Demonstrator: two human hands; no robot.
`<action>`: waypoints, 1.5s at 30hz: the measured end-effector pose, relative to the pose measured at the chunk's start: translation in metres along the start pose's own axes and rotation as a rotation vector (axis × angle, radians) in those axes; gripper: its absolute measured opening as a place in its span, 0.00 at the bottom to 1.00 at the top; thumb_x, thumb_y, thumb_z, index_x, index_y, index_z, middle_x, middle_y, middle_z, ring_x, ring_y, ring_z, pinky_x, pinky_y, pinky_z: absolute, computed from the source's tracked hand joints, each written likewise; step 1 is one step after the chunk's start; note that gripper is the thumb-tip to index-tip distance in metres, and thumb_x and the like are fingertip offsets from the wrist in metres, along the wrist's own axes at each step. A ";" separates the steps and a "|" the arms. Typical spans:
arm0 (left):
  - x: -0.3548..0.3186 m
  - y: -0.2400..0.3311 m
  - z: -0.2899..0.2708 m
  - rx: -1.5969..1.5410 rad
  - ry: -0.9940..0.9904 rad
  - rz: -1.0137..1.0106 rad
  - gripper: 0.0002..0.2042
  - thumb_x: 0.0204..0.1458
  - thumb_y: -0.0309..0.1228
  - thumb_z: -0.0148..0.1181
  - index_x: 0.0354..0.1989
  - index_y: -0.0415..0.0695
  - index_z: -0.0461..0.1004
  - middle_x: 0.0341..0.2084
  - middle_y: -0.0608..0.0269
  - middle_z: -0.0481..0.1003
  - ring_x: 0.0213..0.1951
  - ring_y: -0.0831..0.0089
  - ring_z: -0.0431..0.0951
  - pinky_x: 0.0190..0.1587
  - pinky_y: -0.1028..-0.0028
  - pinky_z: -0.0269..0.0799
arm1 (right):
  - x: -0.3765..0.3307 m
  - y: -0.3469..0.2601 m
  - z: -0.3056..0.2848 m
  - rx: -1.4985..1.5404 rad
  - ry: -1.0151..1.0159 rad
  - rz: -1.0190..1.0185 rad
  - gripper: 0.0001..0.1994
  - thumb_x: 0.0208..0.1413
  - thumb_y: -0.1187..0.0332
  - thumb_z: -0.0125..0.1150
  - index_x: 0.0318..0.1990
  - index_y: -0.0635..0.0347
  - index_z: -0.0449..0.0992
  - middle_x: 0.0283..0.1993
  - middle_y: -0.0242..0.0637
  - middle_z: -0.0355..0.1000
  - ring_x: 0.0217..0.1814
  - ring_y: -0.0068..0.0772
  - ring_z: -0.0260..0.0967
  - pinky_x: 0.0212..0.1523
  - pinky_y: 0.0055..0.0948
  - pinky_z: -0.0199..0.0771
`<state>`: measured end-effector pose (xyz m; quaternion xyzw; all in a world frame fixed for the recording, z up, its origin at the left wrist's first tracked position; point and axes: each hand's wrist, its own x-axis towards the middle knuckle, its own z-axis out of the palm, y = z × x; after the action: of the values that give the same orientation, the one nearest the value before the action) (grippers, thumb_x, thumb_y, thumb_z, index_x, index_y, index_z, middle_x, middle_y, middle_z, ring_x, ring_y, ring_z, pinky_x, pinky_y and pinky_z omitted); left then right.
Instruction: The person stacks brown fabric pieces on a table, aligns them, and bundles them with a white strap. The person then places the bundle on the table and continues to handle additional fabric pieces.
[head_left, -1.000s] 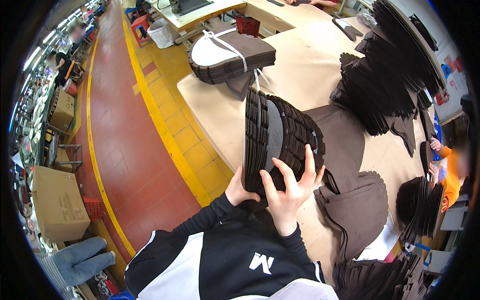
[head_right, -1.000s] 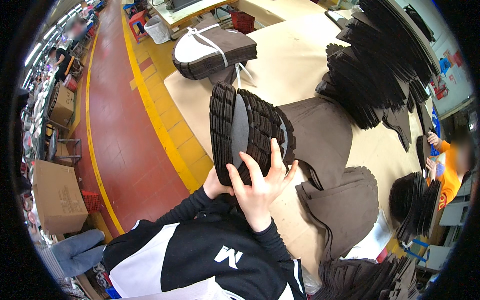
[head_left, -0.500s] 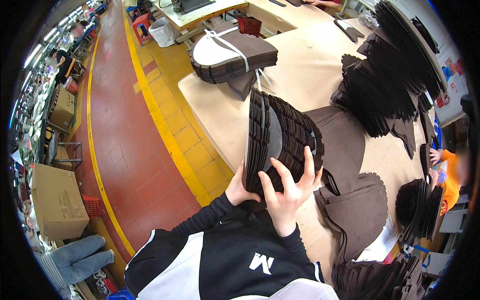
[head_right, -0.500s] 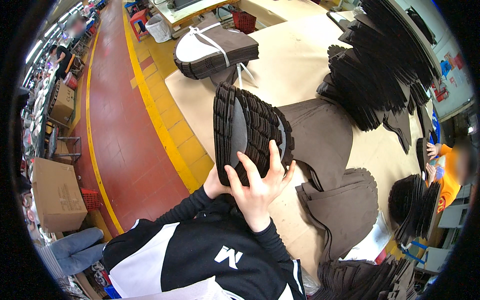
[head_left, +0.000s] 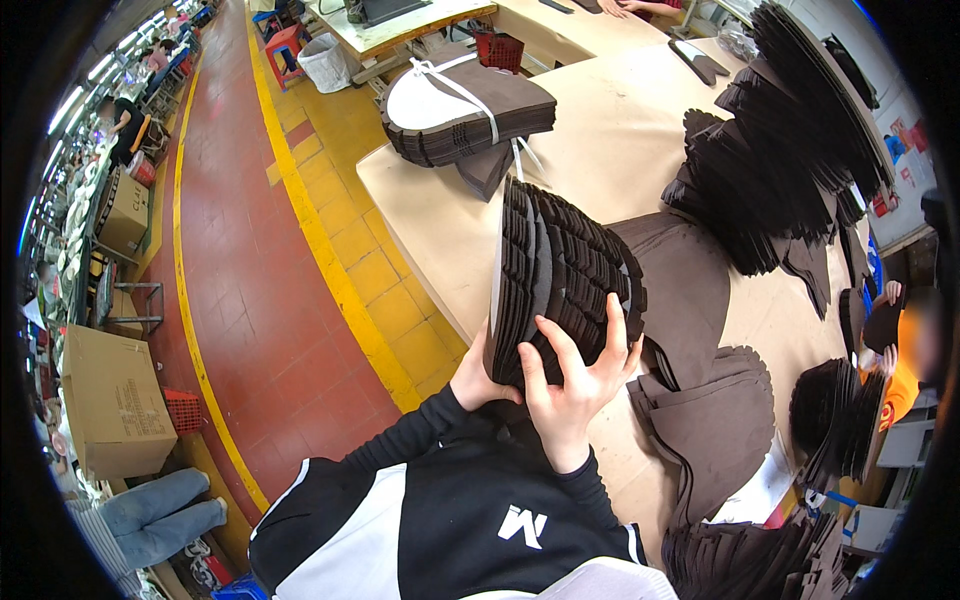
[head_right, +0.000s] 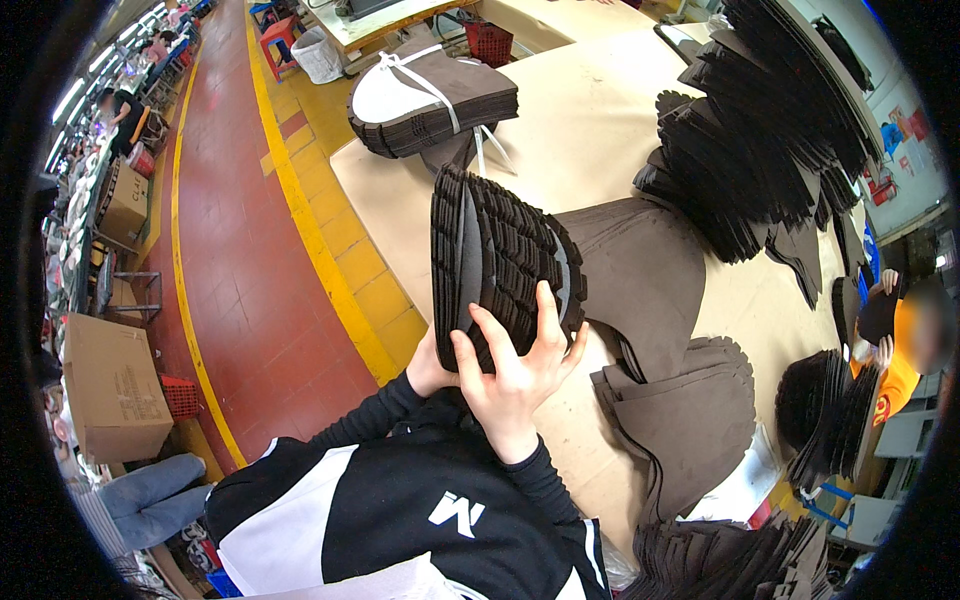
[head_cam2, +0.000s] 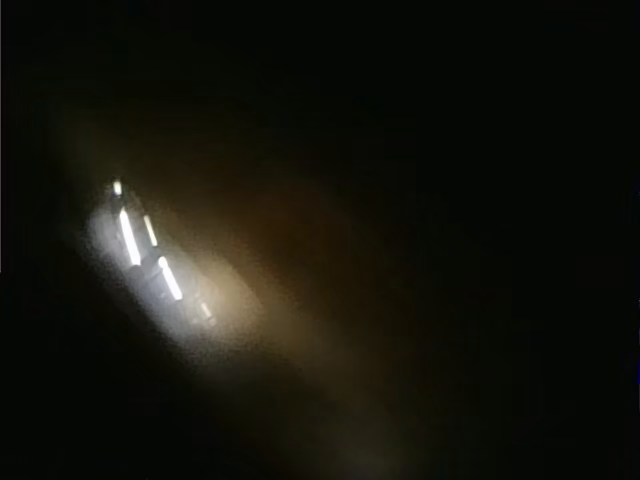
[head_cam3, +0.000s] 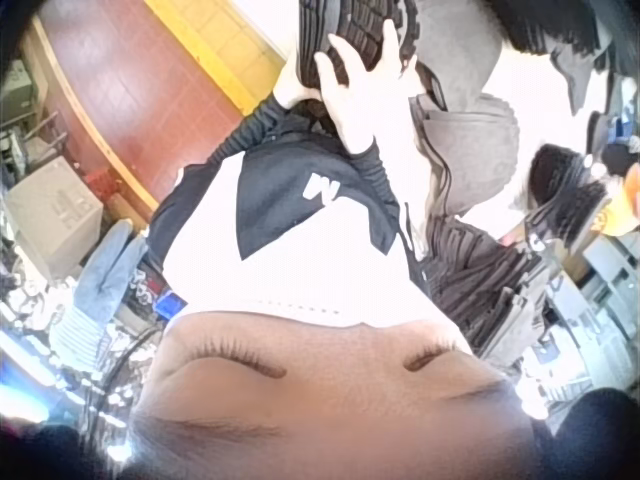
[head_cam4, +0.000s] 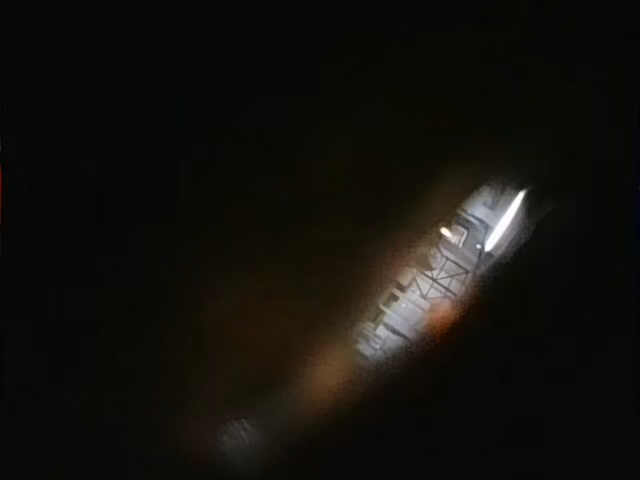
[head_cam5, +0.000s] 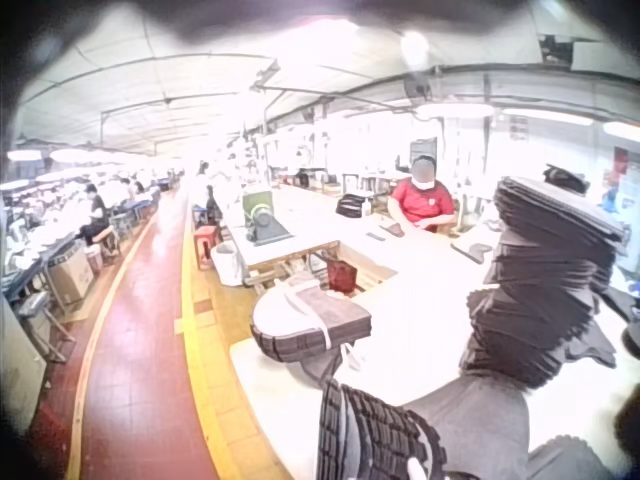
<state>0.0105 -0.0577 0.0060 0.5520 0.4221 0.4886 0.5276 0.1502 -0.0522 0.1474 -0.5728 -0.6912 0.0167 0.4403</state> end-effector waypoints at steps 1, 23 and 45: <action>0.000 0.001 0.000 -0.014 -0.001 0.001 0.69 0.20 0.40 0.86 0.72 0.40 0.40 0.66 0.53 0.57 0.69 0.61 0.56 0.69 0.64 0.52 | 0.000 0.000 0.000 -0.004 0.003 -0.003 0.13 0.43 0.60 0.73 0.40 0.41 0.85 0.65 0.47 0.62 0.67 0.39 0.59 0.72 0.51 0.38; -0.003 0.024 0.005 -0.272 -0.020 -0.099 0.56 0.46 0.38 0.74 0.73 0.36 0.33 0.72 0.49 0.45 0.73 0.63 0.43 0.72 0.67 0.39 | -0.030 0.033 0.017 0.631 0.231 0.600 0.65 0.33 0.77 0.78 0.74 0.57 0.31 0.77 0.51 0.29 0.79 0.47 0.28 0.76 0.45 0.30; 0.177 0.183 -0.160 -0.438 -0.001 -0.041 0.27 0.59 0.34 0.56 0.64 0.39 0.56 0.50 0.44 0.71 0.46 0.51 0.79 0.38 0.62 0.79 | -0.058 0.068 0.008 0.576 0.319 0.602 0.52 0.39 0.82 0.72 0.72 0.61 0.45 0.73 0.45 0.46 0.74 0.41 0.45 0.74 0.38 0.43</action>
<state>-0.1268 0.1272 0.1990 0.4160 0.3167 0.5575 0.6449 0.1956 -0.0713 0.0725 -0.5980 -0.3842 0.2472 0.6585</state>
